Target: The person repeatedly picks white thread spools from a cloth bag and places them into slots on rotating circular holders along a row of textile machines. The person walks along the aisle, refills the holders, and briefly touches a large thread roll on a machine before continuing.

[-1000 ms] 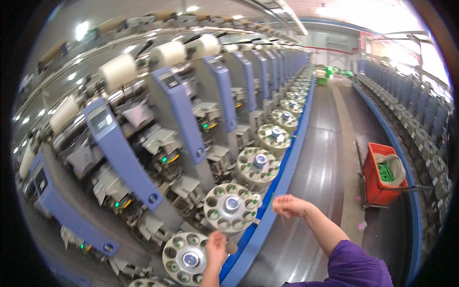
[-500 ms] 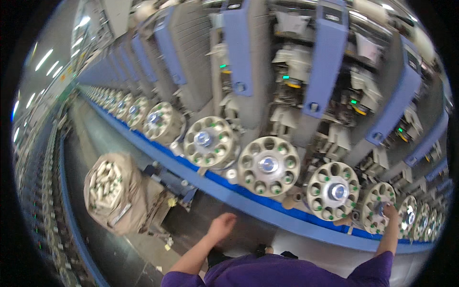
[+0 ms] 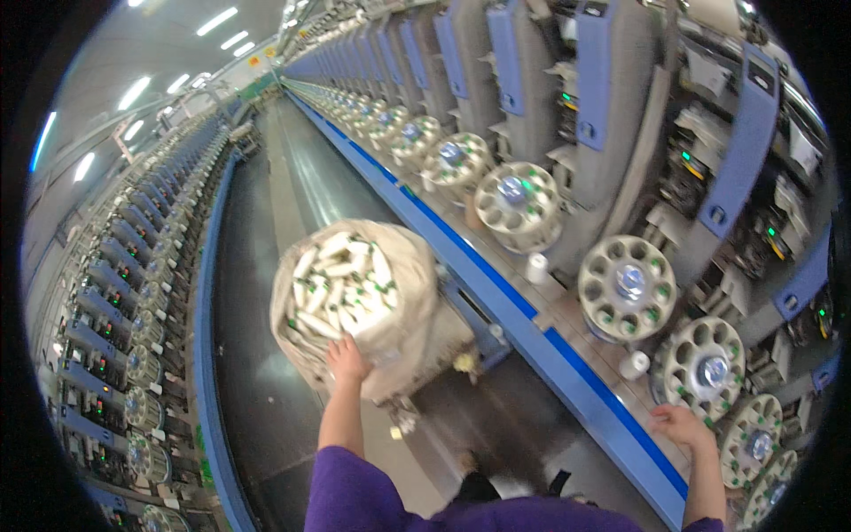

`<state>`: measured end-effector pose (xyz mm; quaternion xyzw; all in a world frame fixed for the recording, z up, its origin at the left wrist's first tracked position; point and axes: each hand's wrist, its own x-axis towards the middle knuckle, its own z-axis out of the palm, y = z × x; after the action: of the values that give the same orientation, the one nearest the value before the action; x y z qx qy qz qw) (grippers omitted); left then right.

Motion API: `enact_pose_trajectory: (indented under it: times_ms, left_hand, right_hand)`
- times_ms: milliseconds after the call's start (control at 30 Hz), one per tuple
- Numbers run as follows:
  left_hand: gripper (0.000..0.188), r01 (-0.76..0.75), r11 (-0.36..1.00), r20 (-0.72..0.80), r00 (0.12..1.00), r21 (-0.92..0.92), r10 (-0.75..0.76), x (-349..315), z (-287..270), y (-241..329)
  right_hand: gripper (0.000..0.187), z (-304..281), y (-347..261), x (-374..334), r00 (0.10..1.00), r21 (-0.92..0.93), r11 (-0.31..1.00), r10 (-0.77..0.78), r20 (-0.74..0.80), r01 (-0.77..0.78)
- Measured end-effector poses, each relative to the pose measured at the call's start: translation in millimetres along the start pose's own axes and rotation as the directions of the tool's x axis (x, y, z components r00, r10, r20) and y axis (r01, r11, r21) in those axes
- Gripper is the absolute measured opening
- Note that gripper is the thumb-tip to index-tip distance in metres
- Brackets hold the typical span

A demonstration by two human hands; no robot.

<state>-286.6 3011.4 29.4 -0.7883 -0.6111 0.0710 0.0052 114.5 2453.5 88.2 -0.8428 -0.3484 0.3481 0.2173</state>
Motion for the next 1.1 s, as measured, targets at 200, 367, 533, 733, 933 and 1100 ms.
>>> enact_pose_trajectory:
  times_ms: [200,367,533,733,933,1100]
  left_hand:
    - [0.033,-0.407,0.896,-0.016,0.909,0.177,0.416,38,29,-65]
    - [0.020,-0.596,0.776,-0.127,0.803,-0.207,0.583,-29,52,-70]
    - [0.013,-0.536,0.789,-0.139,0.843,-0.301,0.520,-85,46,-68]
    - [0.020,-0.333,0.787,0.002,0.921,-0.519,0.391,-121,50,-73]
    - [0.034,0.543,0.202,0.556,0.831,-0.815,0.006,-84,39,-125]
    - [0.017,0.121,0.275,0.178,0.965,-0.954,0.192,-82,39,-77]
  right_hand:
    - [0.043,118,-219,185,0.908,-0.093,0.929,-0.323,0.267,0.358]
    - [0.028,245,-388,284,0.603,0.042,0.602,-0.798,-0.012,0.797]
    - [0.037,335,-446,306,0.671,-0.227,0.635,-0.728,0.143,0.738]
    - [0.065,334,-363,272,0.838,-0.371,0.753,-0.512,0.190,0.544]
    - [0.053,312,-279,239,0.936,0.116,0.946,-0.319,0.146,0.304]
    - [0.062,313,-282,203,0.795,-0.181,0.779,-0.606,0.028,0.600]
